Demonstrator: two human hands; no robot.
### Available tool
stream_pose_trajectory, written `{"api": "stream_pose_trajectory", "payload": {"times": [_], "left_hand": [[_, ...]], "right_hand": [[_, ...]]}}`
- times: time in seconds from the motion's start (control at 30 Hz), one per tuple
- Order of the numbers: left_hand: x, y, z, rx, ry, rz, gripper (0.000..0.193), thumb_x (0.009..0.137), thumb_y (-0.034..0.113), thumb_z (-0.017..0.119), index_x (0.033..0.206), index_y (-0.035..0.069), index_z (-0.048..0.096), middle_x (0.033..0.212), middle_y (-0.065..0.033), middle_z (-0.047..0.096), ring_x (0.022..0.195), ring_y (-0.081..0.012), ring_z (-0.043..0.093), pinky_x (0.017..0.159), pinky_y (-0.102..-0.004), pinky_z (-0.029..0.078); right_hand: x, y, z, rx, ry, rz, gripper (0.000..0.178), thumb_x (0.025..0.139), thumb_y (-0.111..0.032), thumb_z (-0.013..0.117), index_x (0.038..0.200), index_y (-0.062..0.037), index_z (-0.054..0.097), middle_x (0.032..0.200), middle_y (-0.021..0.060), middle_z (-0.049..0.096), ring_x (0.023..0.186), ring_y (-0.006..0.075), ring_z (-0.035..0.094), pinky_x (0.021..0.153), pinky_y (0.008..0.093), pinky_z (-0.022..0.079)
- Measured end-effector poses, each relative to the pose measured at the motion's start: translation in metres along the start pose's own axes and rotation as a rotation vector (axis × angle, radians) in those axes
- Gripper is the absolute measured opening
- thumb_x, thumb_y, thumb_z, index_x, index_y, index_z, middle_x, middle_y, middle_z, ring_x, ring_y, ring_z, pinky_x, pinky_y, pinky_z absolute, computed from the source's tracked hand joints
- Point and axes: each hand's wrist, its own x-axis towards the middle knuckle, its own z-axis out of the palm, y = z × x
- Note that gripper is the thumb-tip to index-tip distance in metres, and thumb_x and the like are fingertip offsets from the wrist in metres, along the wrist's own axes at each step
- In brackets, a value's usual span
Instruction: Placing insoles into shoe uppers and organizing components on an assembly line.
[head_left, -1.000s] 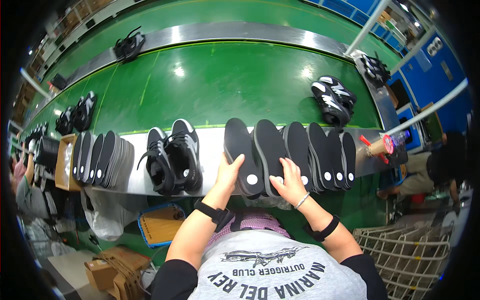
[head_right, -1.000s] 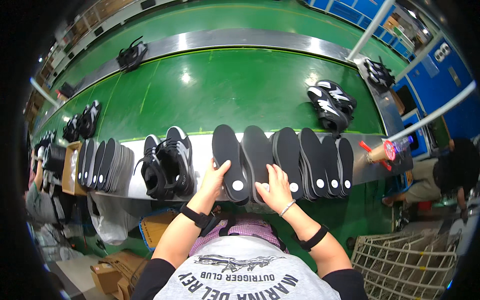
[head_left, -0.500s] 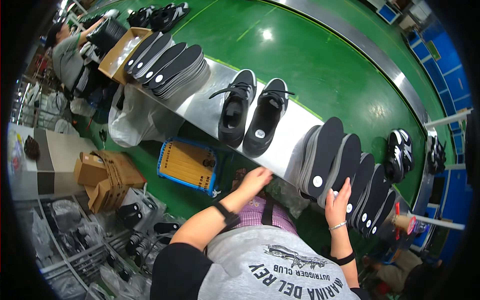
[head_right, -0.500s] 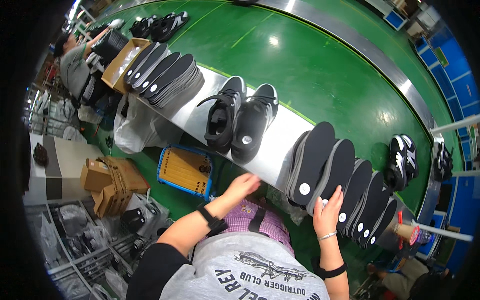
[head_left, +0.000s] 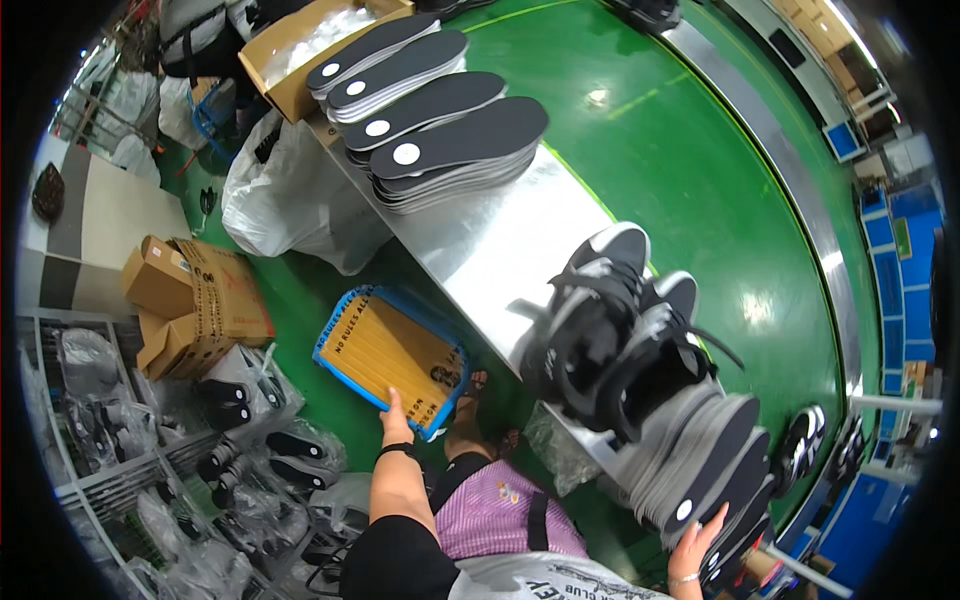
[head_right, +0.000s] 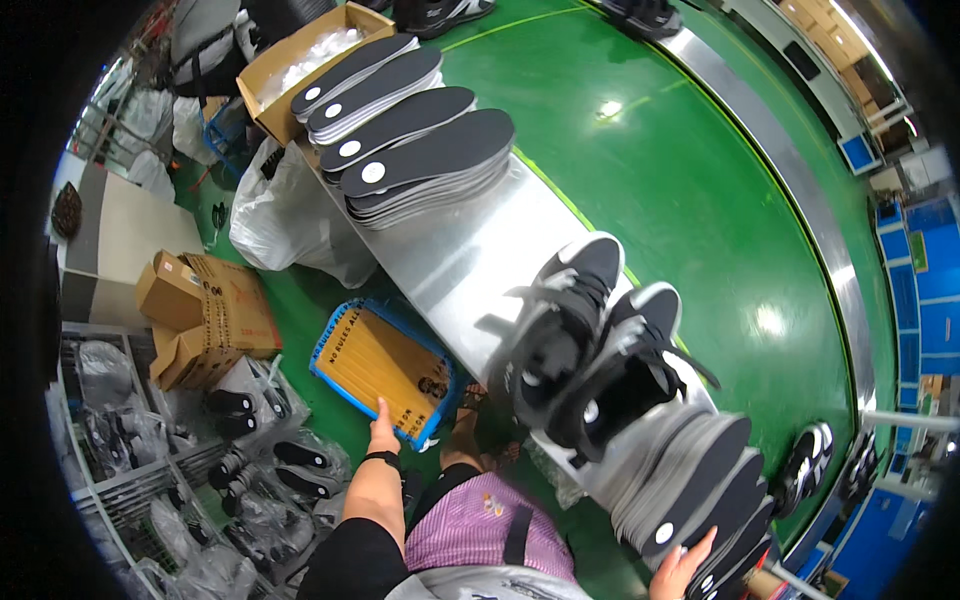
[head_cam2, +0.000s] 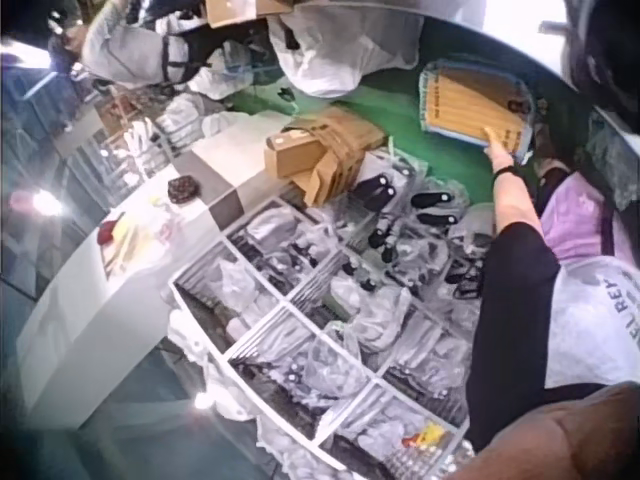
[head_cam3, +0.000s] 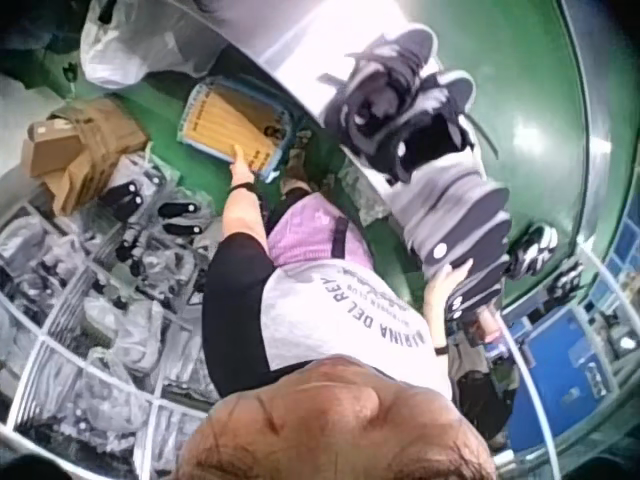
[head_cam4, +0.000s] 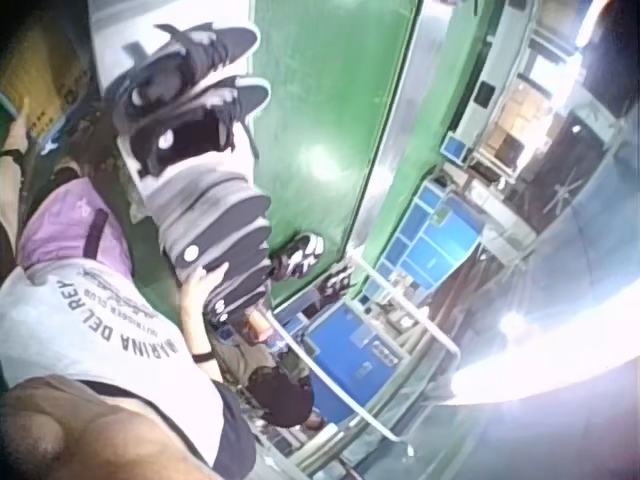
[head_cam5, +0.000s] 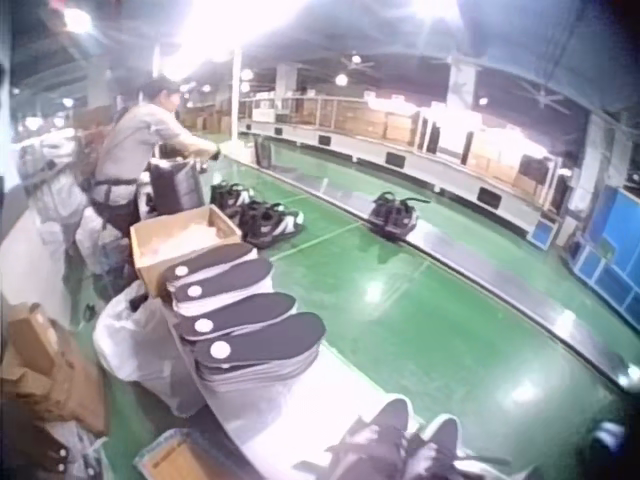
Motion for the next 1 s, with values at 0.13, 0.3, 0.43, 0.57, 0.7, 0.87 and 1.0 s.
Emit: {"api": "stream_pose_trajectory", "payload": {"times": [0.13, 0.3, 0.43, 0.57, 0.7, 0.87, 1.0], "left_hand": [[0.040, -0.002, -0.013, -0.294, -0.184, -0.050, 0.083, 0.071, 0.048, 0.061, 0.125, -0.004, 0.024, 0.125, -0.0173, 0.036, 0.107, -0.0302, 0.044, 0.088, -0.0416, 0.038], [0.035, 0.010, -0.006, -0.354, -0.075, 0.043, 0.069, 0.073, 0.044, 0.061, 0.118, -0.002, 0.038, 0.118, -0.0143, 0.044, 0.106, -0.0280, 0.044, 0.091, -0.0399, 0.035], [0.064, 0.046, -0.024, -0.213, 0.113, 0.186, 0.061, 0.079, 0.050, 0.049, 0.105, -0.005, 0.049, 0.098, -0.0129, 0.056, 0.086, -0.0229, 0.056, 0.075, -0.0329, 0.043], [0.096, 0.093, -0.052, -0.137, 0.087, 0.292, 0.061, 0.081, 0.052, 0.043, 0.094, -0.006, 0.056, 0.085, -0.0106, 0.060, 0.073, -0.0198, 0.057, 0.065, -0.0301, 0.044], [0.100, 0.132, -0.059, 0.148, 0.024, 0.422, 0.059, 0.082, 0.052, 0.041, 0.081, -0.004, 0.061, 0.075, -0.0106, 0.061, 0.067, -0.0212, 0.056, 0.060, -0.0316, 0.042], [0.102, 0.181, -0.061, 0.669, -0.047, 0.577, 0.052, 0.082, 0.045, 0.044, 0.073, -0.003, 0.059, 0.062, -0.0158, 0.057, 0.058, -0.0237, 0.054, 0.058, -0.0339, 0.041], [0.086, 0.197, -0.068, 0.757, -0.106, 0.576, 0.052, 0.082, 0.045, 0.046, 0.071, -0.004, 0.058, 0.061, -0.0164, 0.057, 0.057, -0.0247, 0.055, 0.056, -0.0342, 0.041]], "right_hand": [[0.004, -0.025, -0.010, 0.035, -0.066, 0.146, 0.064, 0.085, -0.029, 0.042, 0.131, 0.0019, 0.012, 0.135, 0.0241, 0.014, 0.124, 0.0358, 0.015, 0.102, 0.0390, 0.012], [0.008, -0.036, -0.010, -0.053, 0.005, 0.195, 0.061, 0.084, -0.026, 0.044, 0.132, -0.0013, 0.016, 0.133, 0.0235, 0.019, 0.122, 0.0349, 0.021, 0.100, 0.0394, 0.017], [0.032, -0.068, -0.007, -0.098, -0.049, 0.470, 0.061, 0.083, -0.025, 0.046, 0.132, -0.0028, 0.016, 0.132, 0.0233, 0.023, 0.119, 0.0350, 0.027, 0.099, 0.0394, 0.021], [0.031, -0.083, -0.004, -0.104, -0.063, 0.453, 0.062, 0.083, -0.025, 0.046, 0.132, -0.0021, 0.016, 0.132, 0.0238, 0.023, 0.119, 0.0351, 0.027, 0.099, 0.0393, 0.020], [0.026, -0.092, -0.001, -0.106, -0.075, 0.439, 0.063, 0.083, -0.025, 0.046, 0.132, -0.0013, 0.015, 0.132, 0.0243, 0.022, 0.119, 0.0353, 0.026, 0.099, 0.0393, 0.020], [0.025, -0.090, 0.002, -0.110, -0.099, 0.412, 0.064, 0.082, -0.025, 0.046, 0.131, -0.0004, 0.014, 0.132, 0.0250, 0.021, 0.120, 0.0354, 0.025, 0.099, 0.0392, 0.020], [0.020, -0.083, 0.000, -0.114, -0.117, 0.402, 0.064, 0.082, -0.025, 0.046, 0.131, 0.0004, 0.013, 0.132, 0.0255, 0.020, 0.120, 0.0356, 0.024, 0.099, 0.0391, 0.020]]}}
